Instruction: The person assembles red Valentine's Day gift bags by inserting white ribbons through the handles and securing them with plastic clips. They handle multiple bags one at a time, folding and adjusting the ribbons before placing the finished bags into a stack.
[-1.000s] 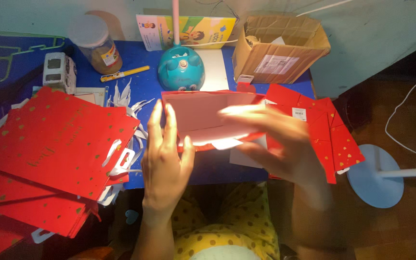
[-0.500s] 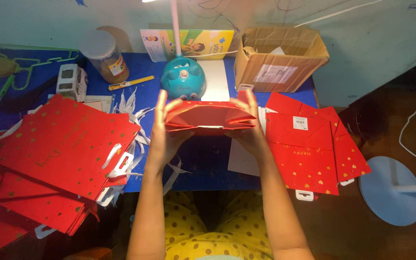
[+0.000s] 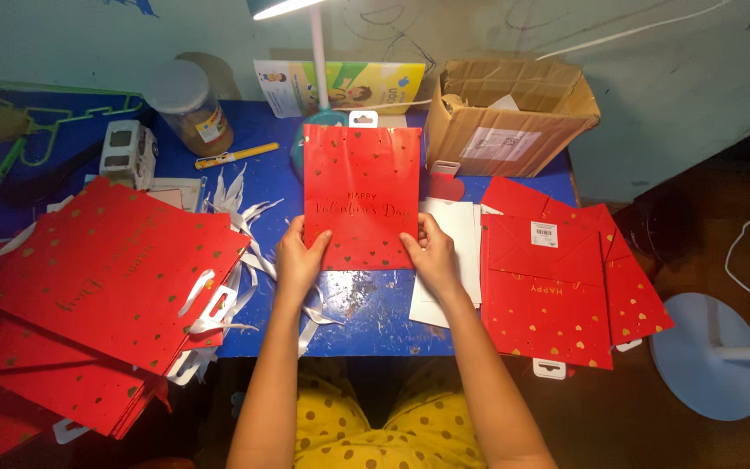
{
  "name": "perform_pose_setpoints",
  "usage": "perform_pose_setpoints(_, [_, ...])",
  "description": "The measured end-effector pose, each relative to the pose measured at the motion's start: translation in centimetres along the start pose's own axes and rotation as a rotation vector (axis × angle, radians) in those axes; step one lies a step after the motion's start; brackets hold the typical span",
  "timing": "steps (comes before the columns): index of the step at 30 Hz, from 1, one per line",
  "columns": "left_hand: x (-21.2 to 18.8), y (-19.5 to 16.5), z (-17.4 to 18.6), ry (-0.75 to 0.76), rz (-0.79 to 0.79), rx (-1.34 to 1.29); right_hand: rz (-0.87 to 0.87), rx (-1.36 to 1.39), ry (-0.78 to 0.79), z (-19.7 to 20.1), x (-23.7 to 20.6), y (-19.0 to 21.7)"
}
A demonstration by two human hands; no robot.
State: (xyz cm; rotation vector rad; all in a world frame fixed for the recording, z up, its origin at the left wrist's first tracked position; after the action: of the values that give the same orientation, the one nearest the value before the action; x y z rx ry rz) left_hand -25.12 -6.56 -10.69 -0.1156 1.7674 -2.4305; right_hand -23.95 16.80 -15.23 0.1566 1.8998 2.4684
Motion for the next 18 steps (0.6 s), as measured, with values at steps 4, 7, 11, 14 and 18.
perform_pose_setpoints(4, [-0.3,-1.0,1.1,-0.069,-0.162,-0.158,0.221,0.041,-0.024,0.9,0.0,1.5])
perform_pose_setpoints(7, [-0.4,-0.9,2.1,-0.028,-0.179,-0.313,0.34,0.139,-0.062,2.2,-0.2,1.9])
perform_pose_setpoints(11, [-1.1,-1.7,3.0,0.052,-0.309,-0.311,0.355,0.313,-0.12,3.2,-0.6,0.8])
perform_pose_setpoints(14, [-0.9,-1.2,3.1,0.102,-0.3,-0.343,0.374,0.345,-0.024,3.2,-0.6,0.7])
perform_pose_setpoints(18, [-0.8,0.8,2.1,0.112,-0.167,-0.223,0.307,0.105,-0.095,4.8,-0.7,-0.5])
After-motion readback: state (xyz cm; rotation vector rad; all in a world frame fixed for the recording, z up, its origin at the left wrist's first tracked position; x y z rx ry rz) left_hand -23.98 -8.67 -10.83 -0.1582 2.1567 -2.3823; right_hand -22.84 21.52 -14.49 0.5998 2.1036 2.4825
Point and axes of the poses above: each hand's wrist, its own x-axis towards the middle knuckle, its own z-axis out of the back of the hand, y = z × x, the point moved 10 cm from there along x, towards the middle knuckle, and after that the axes turned 6 degrees about z, right-handed, at the moved point
